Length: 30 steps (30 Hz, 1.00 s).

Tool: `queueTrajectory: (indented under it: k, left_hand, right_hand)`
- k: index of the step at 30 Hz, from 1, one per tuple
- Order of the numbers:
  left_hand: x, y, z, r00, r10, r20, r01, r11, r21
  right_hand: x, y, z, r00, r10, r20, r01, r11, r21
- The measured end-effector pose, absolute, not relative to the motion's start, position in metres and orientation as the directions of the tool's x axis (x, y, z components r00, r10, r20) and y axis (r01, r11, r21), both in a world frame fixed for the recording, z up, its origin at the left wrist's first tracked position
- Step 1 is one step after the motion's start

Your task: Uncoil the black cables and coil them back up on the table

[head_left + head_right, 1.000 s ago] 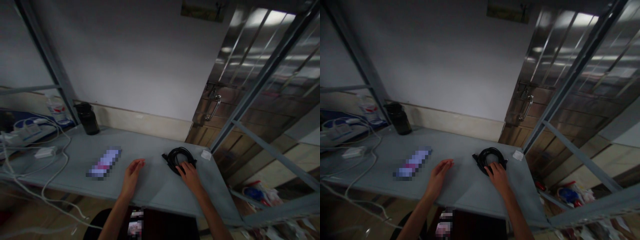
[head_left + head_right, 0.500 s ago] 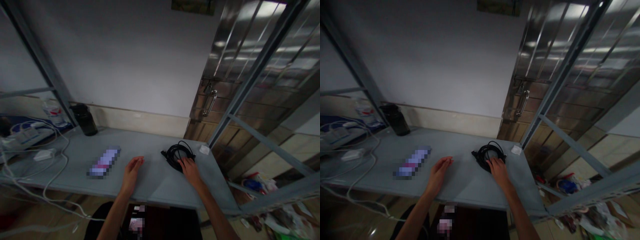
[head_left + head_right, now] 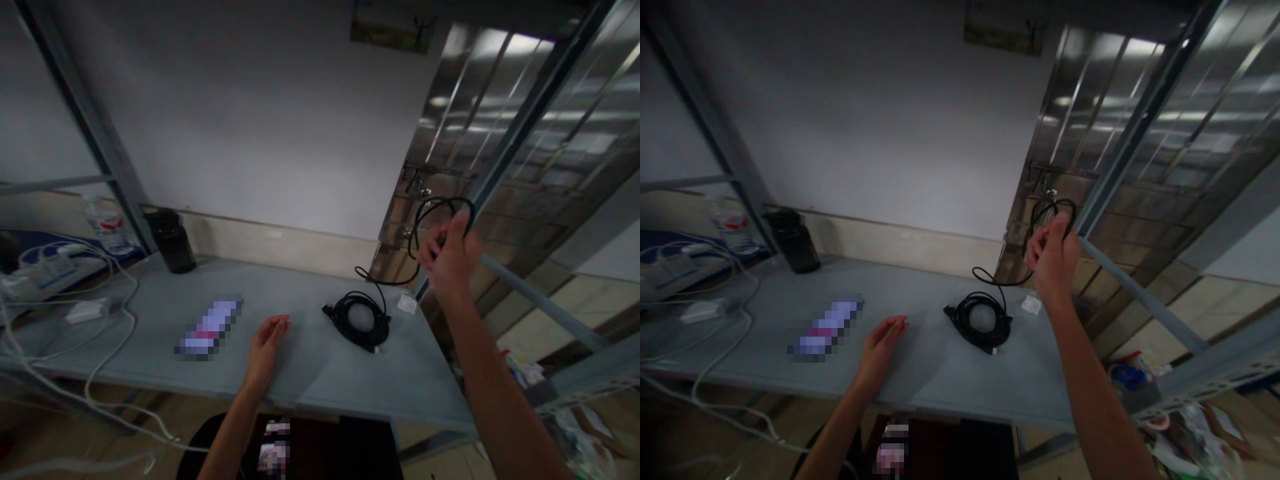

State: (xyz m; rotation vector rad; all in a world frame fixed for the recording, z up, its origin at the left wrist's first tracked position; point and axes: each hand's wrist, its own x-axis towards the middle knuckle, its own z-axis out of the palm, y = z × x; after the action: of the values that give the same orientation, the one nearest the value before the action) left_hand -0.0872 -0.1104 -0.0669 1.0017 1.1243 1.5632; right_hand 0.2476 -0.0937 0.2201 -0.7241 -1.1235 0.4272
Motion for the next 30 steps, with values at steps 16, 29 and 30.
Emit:
queueTrajectory:
  k: [16, 29, 30]
  left_hand:
    - [-0.082, -0.139, -0.023, 0.209, 0.967, 0.144, -0.241, -0.092, 0.966]
    - [-0.087, -0.12, -0.048, -0.011, 0.996, -0.09, -0.613, 0.065, 0.787]
    - [-0.088, -0.118, -0.049, -0.037, 0.994, -0.1, -0.636, 0.053, 0.77]
  right_hand:
    - [0.126, -0.086, 0.345, 0.313, 0.339, 0.887, 0.128, 0.91, -0.393]
    - [0.122, -0.111, 0.096, -0.424, 0.853, 0.306, 0.395, 0.477, -0.785]
    - [0.127, -0.118, 0.082, -0.472, 0.84, 0.269, 0.442, 0.489, -0.752]
